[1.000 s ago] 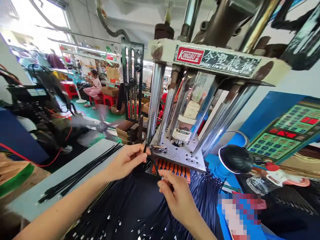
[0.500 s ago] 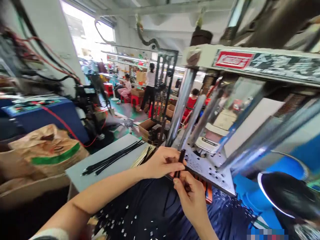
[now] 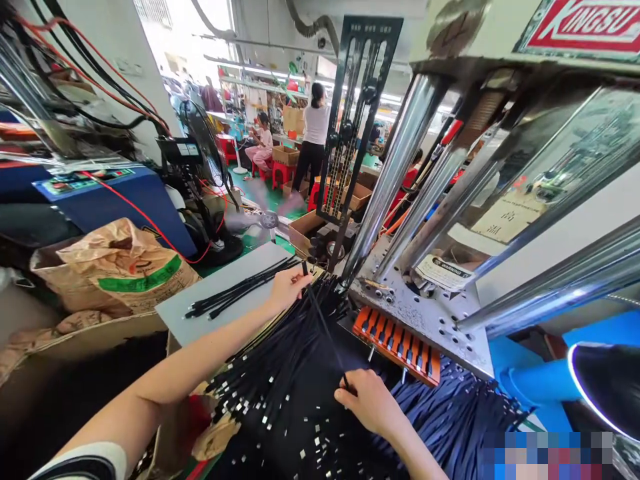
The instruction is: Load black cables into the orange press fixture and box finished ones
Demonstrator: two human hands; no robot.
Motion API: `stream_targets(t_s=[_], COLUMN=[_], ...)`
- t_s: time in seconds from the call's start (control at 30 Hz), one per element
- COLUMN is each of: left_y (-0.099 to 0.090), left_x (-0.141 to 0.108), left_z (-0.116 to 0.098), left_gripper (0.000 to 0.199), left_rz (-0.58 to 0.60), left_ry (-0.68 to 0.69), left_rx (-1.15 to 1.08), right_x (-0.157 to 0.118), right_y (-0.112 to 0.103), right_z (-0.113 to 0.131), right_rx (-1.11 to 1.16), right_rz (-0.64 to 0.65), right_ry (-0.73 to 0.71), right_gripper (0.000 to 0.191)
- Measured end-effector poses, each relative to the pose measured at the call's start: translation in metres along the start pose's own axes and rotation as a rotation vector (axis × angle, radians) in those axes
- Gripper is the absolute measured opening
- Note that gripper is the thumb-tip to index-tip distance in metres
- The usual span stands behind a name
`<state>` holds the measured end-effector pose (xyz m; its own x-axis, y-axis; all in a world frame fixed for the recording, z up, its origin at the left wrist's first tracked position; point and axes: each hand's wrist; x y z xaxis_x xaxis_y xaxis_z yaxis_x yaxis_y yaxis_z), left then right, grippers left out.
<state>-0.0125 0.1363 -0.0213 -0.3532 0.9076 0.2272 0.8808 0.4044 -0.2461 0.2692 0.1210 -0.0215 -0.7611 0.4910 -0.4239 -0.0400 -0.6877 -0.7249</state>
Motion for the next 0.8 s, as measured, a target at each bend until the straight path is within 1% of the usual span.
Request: stream_targets(t_s=[0.07,0.13,0.27,0.37,0.53,0.63,0.67,0.73,0.8], left_y=[-0.003,-0.003,-0.004,-0.006,-0.009,-0.008,-0.007,-0.006,-0.005], left_x=[-0.001,0.0,0.006,0.009,0.011,0.011,0.012,0.012,0.012], left_z=[0.02,0.035,0.056,0.063,0.067,0.07,0.071,0.073,0.075], left_gripper=[0.031,0.031,0.029,0.027,0.025,0.022,0.025,0.044,0.06], left_rz=[-0.001,0.007,0.031,0.022,0.001,-0.033,-0.049,-0.085,-0.118], left_ry=[-0.061,-0.104,-0.138,-0.147,-0.169,-0.169,-0.169,-0.17,-0.178], left_rx=[0.016,0.041,0.121,0.224,0.404,0.478,0.493,0.512,0.519], right_x=[-0.001,-0.002,-0.006,-0.011,-0.023,-0.027,-0.028,-0.029,-0.033], right_y=[0.001,0.002,0.004,0.003,-0.001,-0.001,-0.001,-0.001,-0.001], right_z=[-0.005,-0.009,-0.012,-0.008,-0.002,0.003,0.006,0.008,0.002], right_rx=[0.001,0.005,-0.022,-0.073,-0.212,-0.251,-0.254,-0.26,-0.253], right_rz=[0.021,0.037,0.033,0.054,0.153,0.153,0.147,0.127,0.069], right_ry=[0.015,0.025,0.012,-0.021,-0.056,-0.046,-0.034,-0.016,-0.049], right_gripper=[0.012,0.014,0.013,0.013,0.014,0.014,0.013,0.011,0.012])
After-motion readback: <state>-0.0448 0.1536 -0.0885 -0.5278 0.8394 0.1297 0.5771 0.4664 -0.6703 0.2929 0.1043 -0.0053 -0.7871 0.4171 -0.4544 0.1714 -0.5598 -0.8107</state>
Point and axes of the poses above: each hand's wrist, its own x-axis towards the middle knuckle, its own y-axis out of the palm, z = x × y, and after that the axes turned 8 degrees about z, right-handed
